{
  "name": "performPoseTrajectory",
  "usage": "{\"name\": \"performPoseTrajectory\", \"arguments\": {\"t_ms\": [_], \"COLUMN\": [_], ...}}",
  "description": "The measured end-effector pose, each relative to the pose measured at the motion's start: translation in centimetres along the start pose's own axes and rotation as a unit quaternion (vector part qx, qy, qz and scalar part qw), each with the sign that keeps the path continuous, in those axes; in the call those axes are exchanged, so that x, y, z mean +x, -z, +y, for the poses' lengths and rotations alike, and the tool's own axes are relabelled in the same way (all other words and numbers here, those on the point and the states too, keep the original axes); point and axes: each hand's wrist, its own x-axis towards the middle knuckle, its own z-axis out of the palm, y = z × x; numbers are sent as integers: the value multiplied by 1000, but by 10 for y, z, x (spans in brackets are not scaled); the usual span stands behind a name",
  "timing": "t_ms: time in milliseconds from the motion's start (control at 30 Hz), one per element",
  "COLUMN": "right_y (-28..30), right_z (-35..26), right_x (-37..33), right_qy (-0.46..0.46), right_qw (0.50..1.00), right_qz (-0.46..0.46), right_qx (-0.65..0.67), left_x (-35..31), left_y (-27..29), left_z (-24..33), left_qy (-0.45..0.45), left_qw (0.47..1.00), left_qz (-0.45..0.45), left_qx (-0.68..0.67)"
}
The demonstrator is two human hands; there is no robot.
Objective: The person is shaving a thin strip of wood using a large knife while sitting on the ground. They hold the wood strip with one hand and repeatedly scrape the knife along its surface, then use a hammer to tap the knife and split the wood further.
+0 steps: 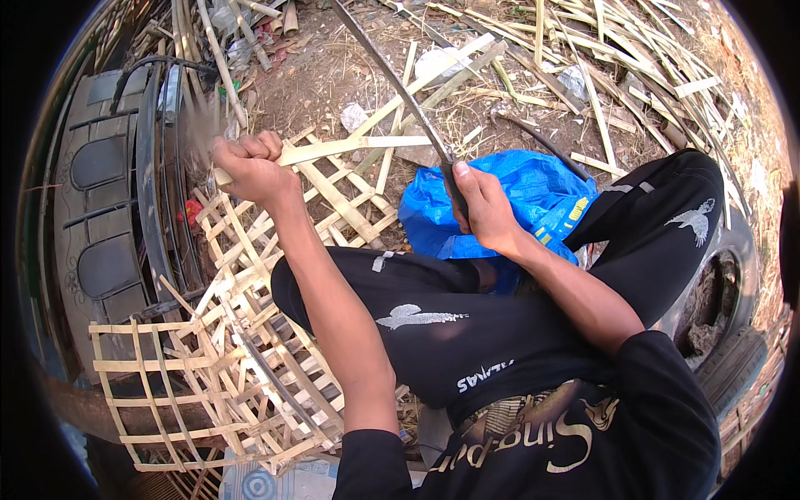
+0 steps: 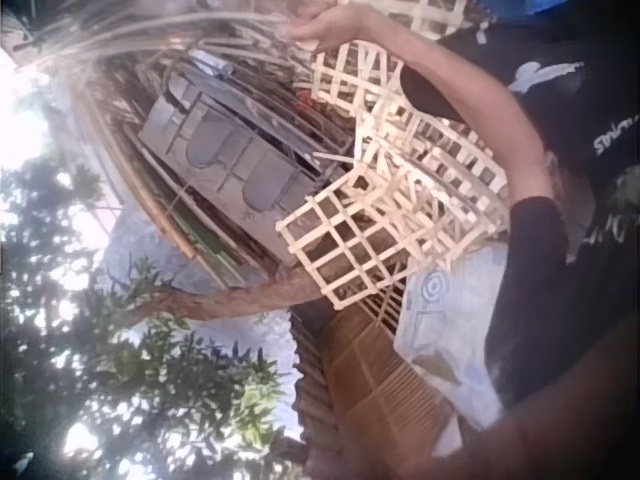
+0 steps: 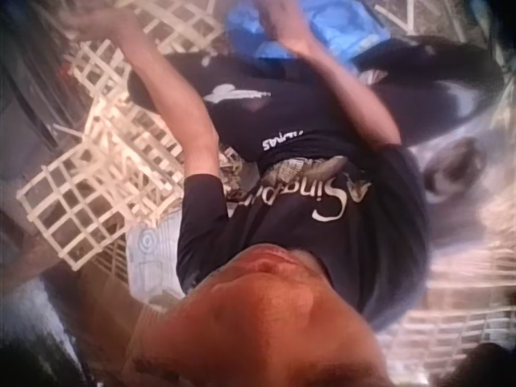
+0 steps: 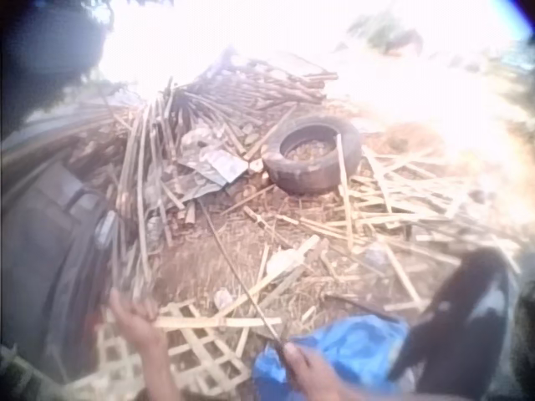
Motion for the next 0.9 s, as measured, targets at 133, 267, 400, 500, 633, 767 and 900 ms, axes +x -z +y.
{"name": "performPoseTrajectory", "arguments": {"t_ms": [133, 267, 400, 500, 633, 767, 900], "right_y": [3, 26, 19, 14, 7, 7, 14], "right_z": [44, 53, 21, 11, 15, 24, 26], "right_x": [4, 16, 15, 11, 9, 9, 12], "right_qy": [-102, -235, -164, -94, -71, -162, -155], "right_qw": [965, 956, 979, 991, 993, 982, 983], "right_qz": [4, 18, 24, 16, -3, 19, 37], "right_qx": [-243, -174, -117, -93, -99, -100, -89], "left_x": [-2, 4, 5, 4, 8, -1, 3], "left_y": [-7, -1, -13, -8, 2, -12, -20], "left_z": [-4, 0, -1, 1, 1, -3, 27], "left_qy": [1, 26, 28, 19, -5, -25, -36], "left_qw": [999, 998, 999, 999, 999, 999, 998], "left_qz": [20, 52, 17, -6, -10, -9, -47], "left_qx": [37, 17, 12, -29, 35, 48, 15]}}
